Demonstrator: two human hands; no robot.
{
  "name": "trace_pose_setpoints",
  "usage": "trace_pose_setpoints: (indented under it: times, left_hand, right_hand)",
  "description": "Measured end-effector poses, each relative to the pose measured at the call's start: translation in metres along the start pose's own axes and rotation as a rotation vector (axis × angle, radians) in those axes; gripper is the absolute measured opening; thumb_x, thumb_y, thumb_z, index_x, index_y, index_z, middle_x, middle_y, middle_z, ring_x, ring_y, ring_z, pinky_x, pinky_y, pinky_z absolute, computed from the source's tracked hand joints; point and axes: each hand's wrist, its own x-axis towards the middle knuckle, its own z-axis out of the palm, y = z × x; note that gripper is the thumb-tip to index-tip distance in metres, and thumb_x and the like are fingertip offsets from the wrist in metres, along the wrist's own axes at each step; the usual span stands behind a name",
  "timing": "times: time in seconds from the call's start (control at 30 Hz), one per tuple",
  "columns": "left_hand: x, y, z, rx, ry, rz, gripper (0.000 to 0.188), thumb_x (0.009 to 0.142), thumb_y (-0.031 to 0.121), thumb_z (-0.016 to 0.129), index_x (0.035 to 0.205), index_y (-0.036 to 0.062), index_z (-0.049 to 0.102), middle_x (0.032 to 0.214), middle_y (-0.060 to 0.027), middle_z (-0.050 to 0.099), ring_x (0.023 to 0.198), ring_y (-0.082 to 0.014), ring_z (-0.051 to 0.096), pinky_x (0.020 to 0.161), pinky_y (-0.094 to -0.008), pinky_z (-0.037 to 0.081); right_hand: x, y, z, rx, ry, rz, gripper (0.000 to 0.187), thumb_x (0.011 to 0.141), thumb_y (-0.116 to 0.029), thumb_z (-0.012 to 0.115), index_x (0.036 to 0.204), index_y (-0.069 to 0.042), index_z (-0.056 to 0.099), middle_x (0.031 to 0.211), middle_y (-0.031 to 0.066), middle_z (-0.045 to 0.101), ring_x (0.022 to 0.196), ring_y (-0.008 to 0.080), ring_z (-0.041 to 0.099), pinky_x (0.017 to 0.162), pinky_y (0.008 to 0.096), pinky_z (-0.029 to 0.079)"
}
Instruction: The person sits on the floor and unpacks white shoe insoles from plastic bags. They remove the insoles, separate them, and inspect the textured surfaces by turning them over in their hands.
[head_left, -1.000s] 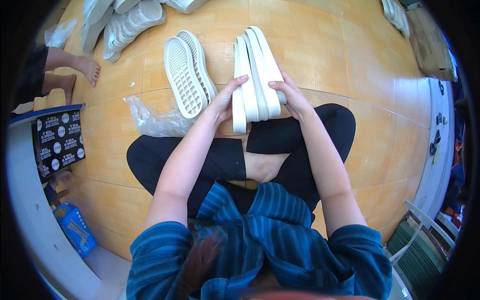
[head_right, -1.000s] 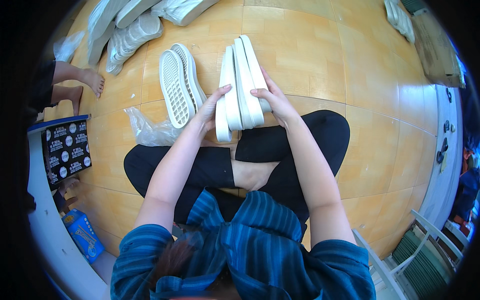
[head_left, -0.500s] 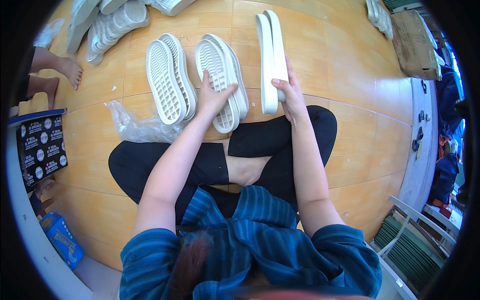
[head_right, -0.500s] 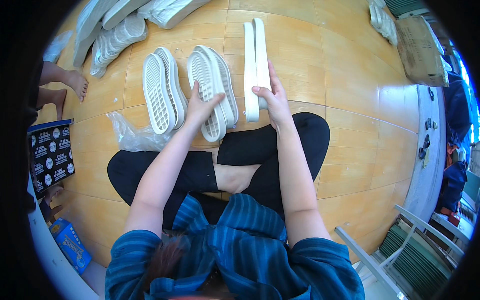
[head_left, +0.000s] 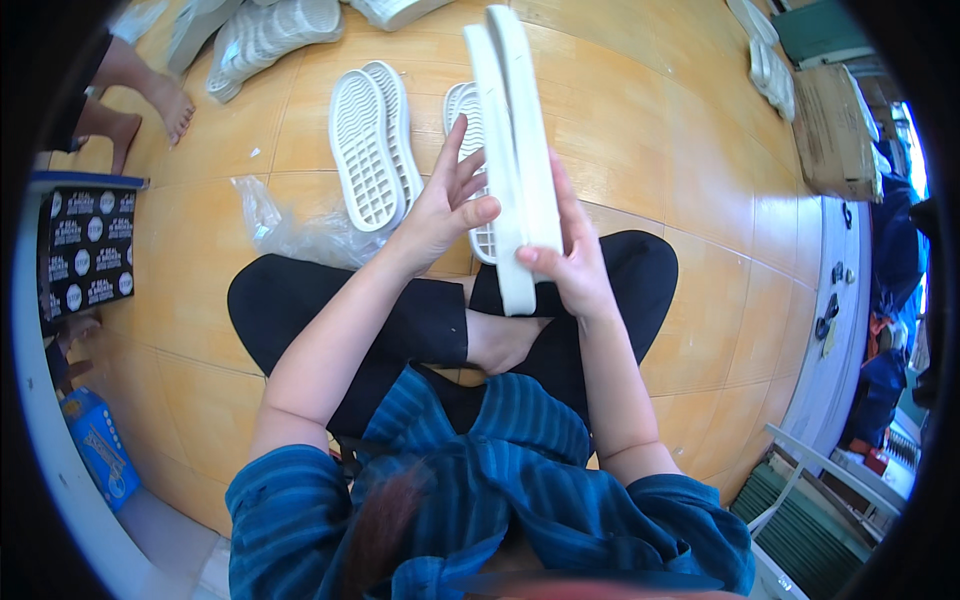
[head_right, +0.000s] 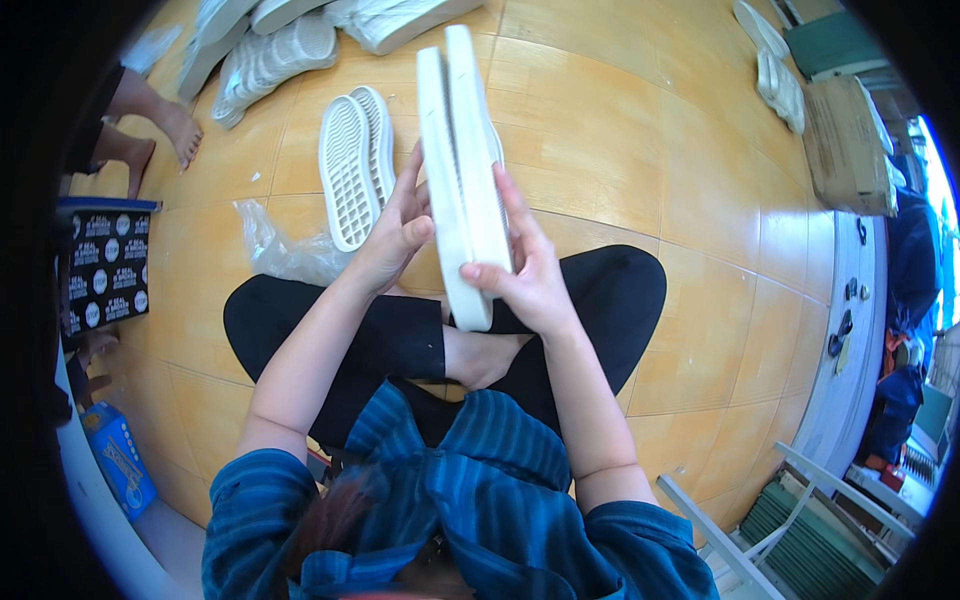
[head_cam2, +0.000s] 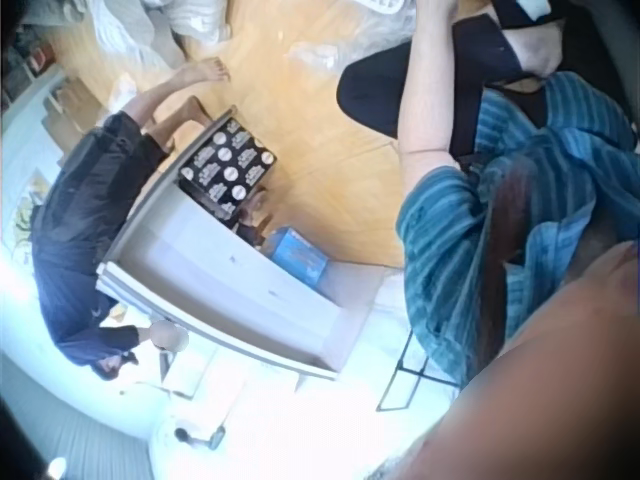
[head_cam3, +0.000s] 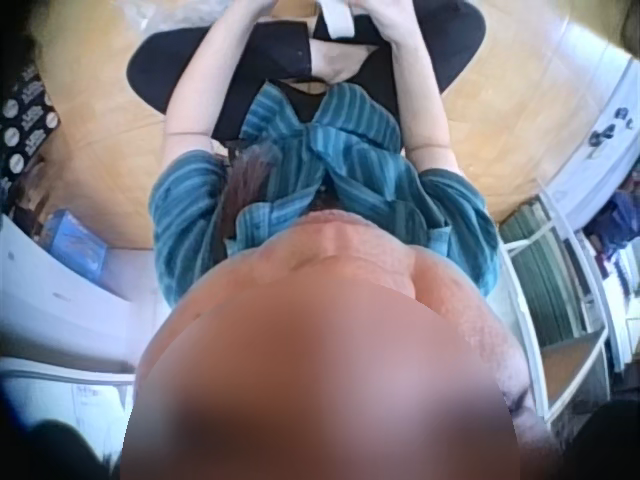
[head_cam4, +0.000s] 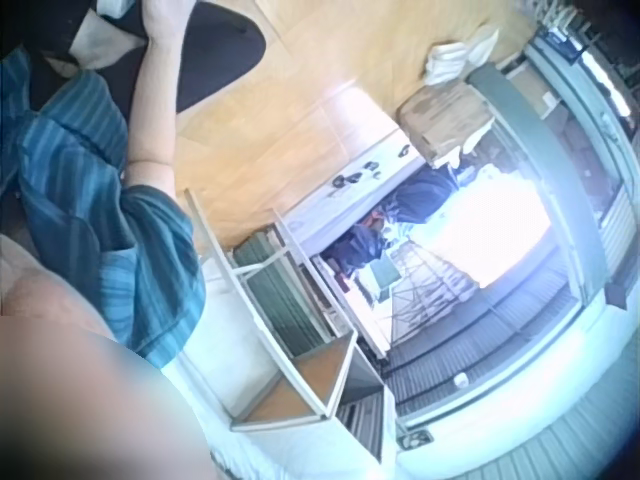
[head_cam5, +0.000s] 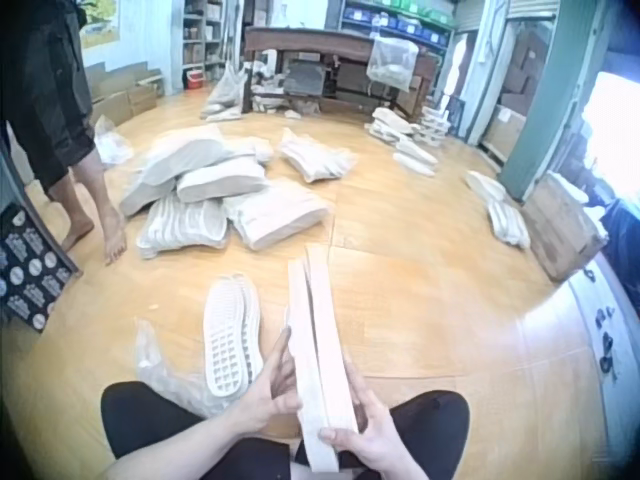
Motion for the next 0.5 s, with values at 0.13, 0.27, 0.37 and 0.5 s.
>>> trace_pose_setpoints:
  times: [0.13, 0.27, 0.37, 0.5]
  left_hand:
    - [-0.022, 0.013, -0.008, -0.125, 0.23, -0.034, 0.09, 0.085, 0.03, 0.073, 0.15, 0.0018, 0.018, 0.138, -0.0191, 0.044, 0.13, -0.0231, 0.045, 0.108, -0.0366, 0.035]
    - [-0.025, 0.014, -0.023, -0.285, 0.398, -0.037, 0.069, 0.087, 0.027, 0.071, 0.14, 0.0, 0.036, 0.118, -0.013, 0.058, 0.109, -0.0183, 0.059, 0.094, -0.0316, 0.048]
    - [-0.023, 0.014, -0.035, -0.293, 0.412, -0.023, 0.067, 0.084, 0.03, 0.073, 0.135, -0.0006, 0.041, 0.111, -0.0114, 0.06, 0.1, -0.0159, 0.062, 0.086, -0.0291, 0.051]
    - [-0.021, 0.012, -0.042, -0.31, 0.429, -0.016, 0.068, 0.084, 0.037, 0.071, 0.134, -0.0008, 0.043, 0.111, -0.0108, 0.06, 0.097, -0.0145, 0.062, 0.083, -0.0273, 0.051]
  right_hand:
    - [-0.004, 0.012, 0.034, -0.03, -0.114, 0.085, 0.093, 0.076, -0.014, 0.077, 0.152, -0.002, 0.024, 0.156, 0.0184, 0.021, 0.144, 0.0251, 0.024, 0.115, 0.0358, 0.021]
    - [-0.004, 0.017, 0.056, 0.015, -0.118, 0.103, 0.09, 0.079, -0.014, 0.074, 0.152, -0.003, 0.023, 0.152, 0.0188, 0.031, 0.143, 0.0245, 0.026, 0.115, 0.0355, 0.023]
    - [0.003, 0.016, 0.065, -0.012, -0.144, 0.13, 0.079, 0.086, -0.017, 0.064, 0.152, -0.004, 0.023, 0.146, 0.0169, 0.042, 0.138, 0.0242, 0.036, 0.112, 0.035, 0.028]
    - [0.017, 0.014, 0.073, -0.096, -0.12, 0.116, 0.061, 0.099, -0.029, 0.042, 0.152, -0.004, 0.024, 0.149, 0.0152, 0.039, 0.137, 0.0239, 0.038, 0.112, 0.0334, 0.028]
